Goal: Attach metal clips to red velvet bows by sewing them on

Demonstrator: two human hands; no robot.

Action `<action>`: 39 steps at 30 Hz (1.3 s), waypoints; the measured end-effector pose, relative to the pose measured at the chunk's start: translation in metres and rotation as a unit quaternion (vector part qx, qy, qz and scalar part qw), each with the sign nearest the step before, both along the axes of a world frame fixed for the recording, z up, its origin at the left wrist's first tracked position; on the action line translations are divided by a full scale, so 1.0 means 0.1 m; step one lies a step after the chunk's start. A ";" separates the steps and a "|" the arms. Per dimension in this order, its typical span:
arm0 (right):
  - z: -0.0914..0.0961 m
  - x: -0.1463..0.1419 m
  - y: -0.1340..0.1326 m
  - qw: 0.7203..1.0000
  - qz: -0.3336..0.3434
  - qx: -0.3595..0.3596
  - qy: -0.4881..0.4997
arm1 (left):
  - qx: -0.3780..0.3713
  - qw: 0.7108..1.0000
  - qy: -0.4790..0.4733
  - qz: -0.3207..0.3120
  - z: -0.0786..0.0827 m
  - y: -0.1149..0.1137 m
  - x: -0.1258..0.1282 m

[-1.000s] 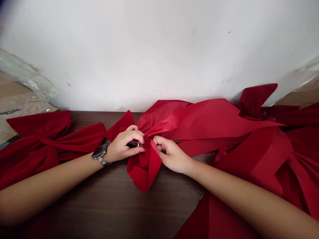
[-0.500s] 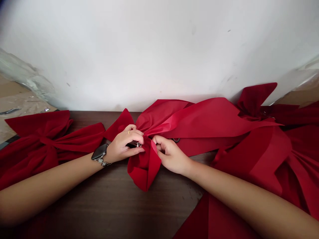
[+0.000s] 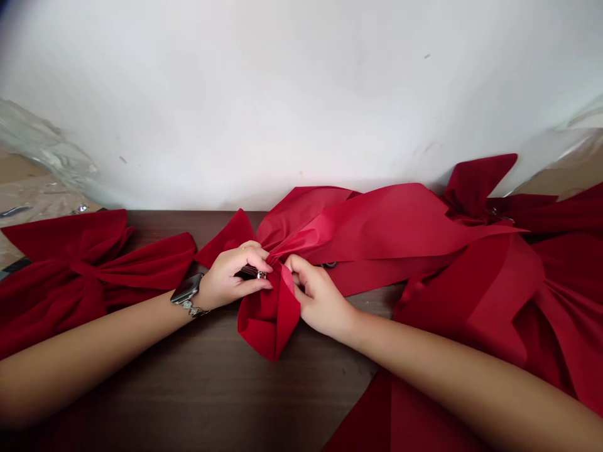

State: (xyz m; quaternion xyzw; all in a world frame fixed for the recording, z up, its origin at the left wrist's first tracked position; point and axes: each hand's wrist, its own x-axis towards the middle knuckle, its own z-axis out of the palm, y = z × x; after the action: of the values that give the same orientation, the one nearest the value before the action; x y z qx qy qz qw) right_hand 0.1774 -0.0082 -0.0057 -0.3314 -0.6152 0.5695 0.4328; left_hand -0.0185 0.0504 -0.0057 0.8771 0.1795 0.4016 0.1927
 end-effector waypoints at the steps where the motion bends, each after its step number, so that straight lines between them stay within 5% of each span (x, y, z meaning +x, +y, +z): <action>1: 0.00 0.00 0.00 1.000 -0.001 0.009 0.005 | -0.012 1.000 -0.002 -0.007 0.01 0.00 -0.01; 14: 0.09 0.06 0.02 0.999 -0.014 0.043 -0.024 | -0.097 0.995 -0.012 0.000 -0.02 0.02 -0.04; 31: 0.05 0.08 0.04 0.999 0.004 0.031 -0.012 | -0.092 0.994 -0.051 -0.024 -0.02 0.03 -0.01; 39: -0.02 0.11 0.06 0.996 0.005 0.072 -0.046 | -0.176 0.983 -0.038 -0.032 0.02 0.02 -0.02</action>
State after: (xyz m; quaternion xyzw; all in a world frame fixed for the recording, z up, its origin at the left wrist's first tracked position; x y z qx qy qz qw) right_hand 0.1880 -0.0024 -0.0073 -0.3223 -0.6758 0.5097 0.4238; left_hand -0.0205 0.0522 -0.0040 0.8189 0.2122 0.3902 0.3636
